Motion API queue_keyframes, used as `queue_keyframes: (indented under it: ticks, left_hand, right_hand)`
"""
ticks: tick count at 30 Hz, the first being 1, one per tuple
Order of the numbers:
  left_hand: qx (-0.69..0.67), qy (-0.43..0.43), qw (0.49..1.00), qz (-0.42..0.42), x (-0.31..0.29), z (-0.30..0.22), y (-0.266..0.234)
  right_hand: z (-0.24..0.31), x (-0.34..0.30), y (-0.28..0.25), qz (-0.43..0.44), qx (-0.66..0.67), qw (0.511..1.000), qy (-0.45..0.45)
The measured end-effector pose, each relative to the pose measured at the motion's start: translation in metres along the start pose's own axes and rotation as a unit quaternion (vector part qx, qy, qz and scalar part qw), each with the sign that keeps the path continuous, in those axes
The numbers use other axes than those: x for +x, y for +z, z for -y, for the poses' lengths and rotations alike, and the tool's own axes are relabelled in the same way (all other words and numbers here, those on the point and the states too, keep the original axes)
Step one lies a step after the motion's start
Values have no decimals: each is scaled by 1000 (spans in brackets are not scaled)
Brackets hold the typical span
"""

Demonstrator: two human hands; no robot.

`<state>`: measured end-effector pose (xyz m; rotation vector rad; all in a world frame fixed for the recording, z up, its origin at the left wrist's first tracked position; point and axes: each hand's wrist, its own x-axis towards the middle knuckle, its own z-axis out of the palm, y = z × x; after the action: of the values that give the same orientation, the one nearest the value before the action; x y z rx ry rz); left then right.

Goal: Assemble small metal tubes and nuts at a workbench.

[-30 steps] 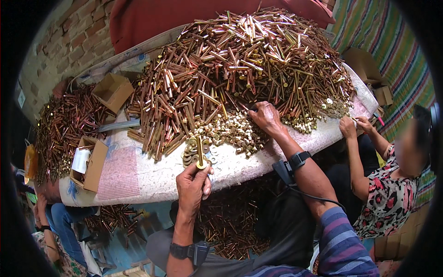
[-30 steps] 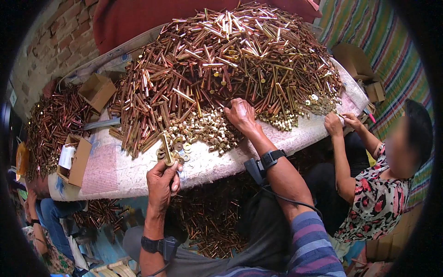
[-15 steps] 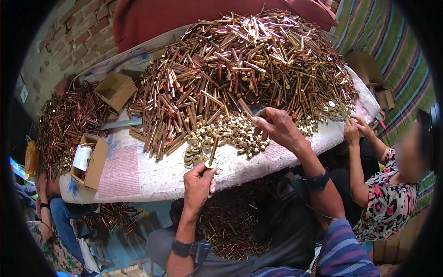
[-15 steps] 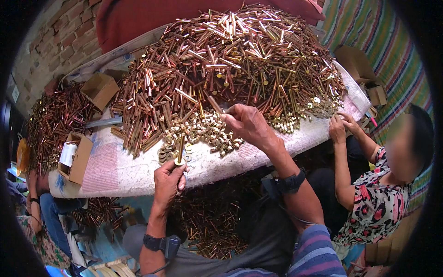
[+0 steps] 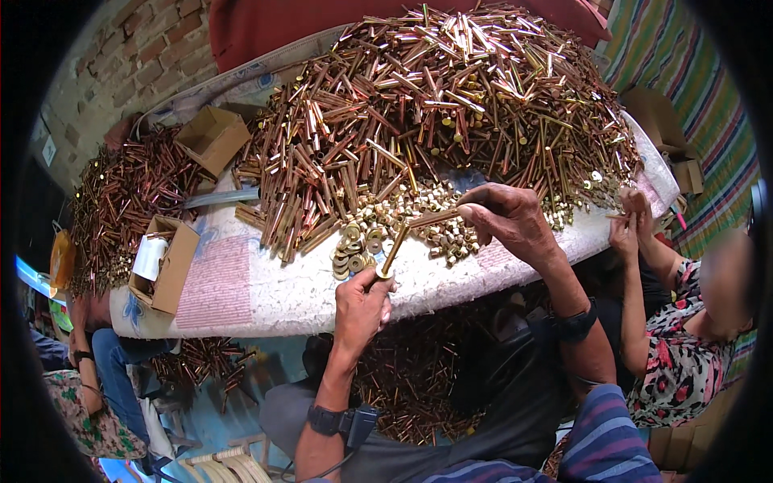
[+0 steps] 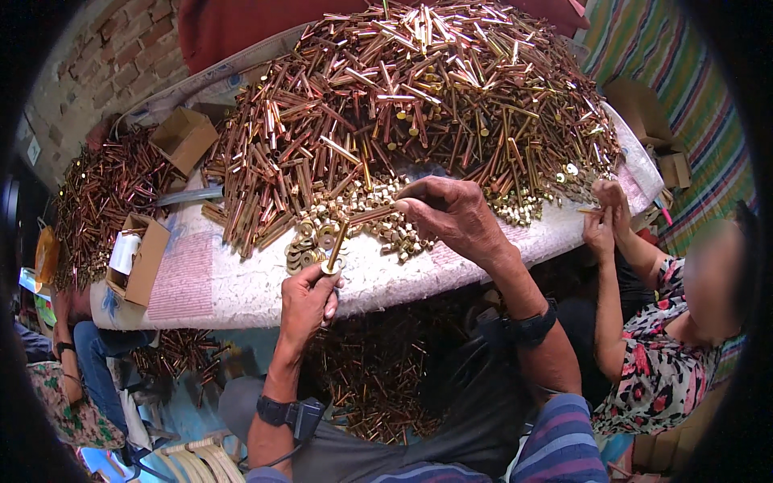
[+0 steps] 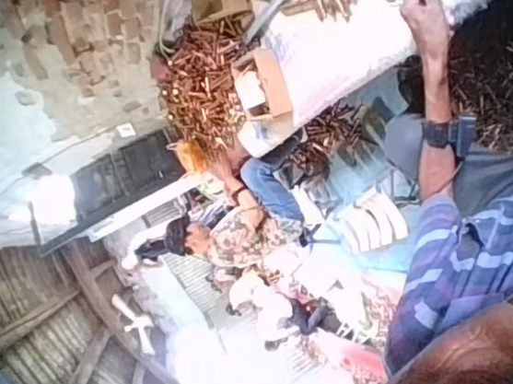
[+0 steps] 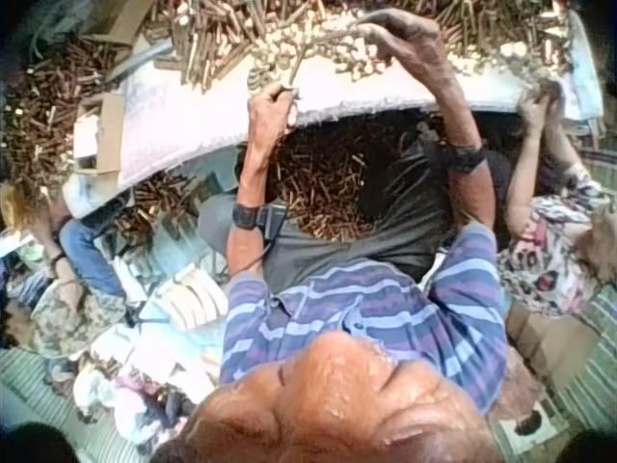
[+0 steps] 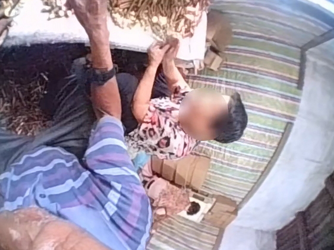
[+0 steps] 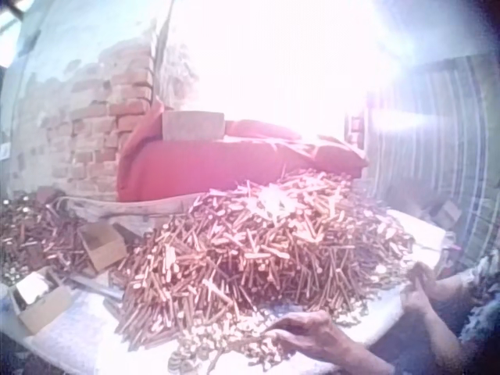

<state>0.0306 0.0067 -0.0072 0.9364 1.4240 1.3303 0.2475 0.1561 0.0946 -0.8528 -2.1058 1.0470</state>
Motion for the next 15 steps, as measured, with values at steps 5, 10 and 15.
queue_keyframes:
  ticks: [5,10,15]
  left_hand:
    - [36,14,999,-4,-1,0,1]
    - [92,50,994,-18,-3,0,-2]
    - [120,74,990,-24,-2,3,-3]
  right_hand:
    - [-8,-2,-5,15,-8,999,-43]
    - [-5,-3,-13,39,-12,999,-17]
    - [-5,-3,-14,40,-23,999,-21]
